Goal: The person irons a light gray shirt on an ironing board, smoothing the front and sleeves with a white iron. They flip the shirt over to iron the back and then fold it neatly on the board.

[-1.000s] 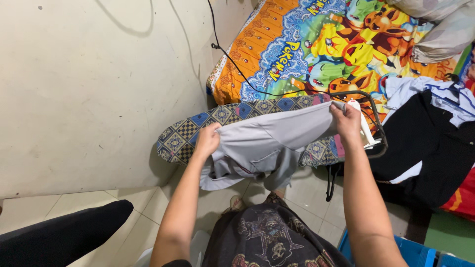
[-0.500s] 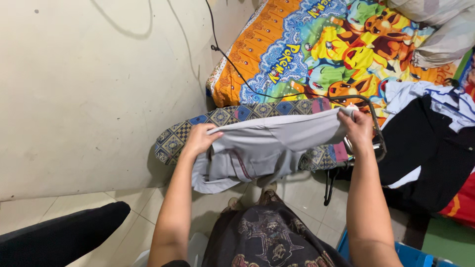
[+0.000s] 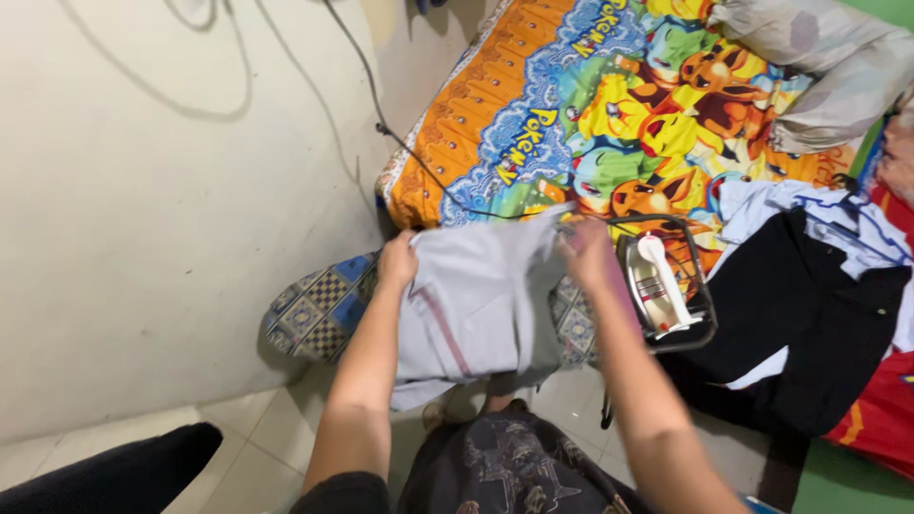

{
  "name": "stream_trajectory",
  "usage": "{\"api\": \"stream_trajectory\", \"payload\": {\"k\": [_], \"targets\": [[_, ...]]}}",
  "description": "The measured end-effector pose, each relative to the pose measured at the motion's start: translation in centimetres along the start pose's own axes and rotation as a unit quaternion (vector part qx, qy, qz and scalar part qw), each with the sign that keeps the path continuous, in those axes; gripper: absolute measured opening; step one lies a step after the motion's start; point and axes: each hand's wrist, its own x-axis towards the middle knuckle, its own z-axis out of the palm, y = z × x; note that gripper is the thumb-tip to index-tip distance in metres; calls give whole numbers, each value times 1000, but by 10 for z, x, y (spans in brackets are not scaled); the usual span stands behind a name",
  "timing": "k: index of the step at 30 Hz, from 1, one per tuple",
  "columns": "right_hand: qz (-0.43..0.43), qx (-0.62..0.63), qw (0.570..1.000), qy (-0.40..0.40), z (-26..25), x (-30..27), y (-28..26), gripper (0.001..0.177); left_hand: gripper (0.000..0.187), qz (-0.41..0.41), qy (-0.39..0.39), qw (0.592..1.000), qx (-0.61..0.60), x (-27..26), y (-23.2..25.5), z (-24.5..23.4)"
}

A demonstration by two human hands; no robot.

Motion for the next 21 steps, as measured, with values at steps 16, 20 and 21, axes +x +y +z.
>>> {"api": "stream_trajectory", "payload": {"k": [16,20,21], "targets": [[173,47,983,-48,50,-124,-7,10,26,135,27,975,177,-30,-21,68],[171,68,981,-55,35,-114,-9,10,52,175,-201,958,107,-65,16,97],[161,74,984,-36,30,-112,-9,11,57,151,-223,953,141,-70,26,97]]}}
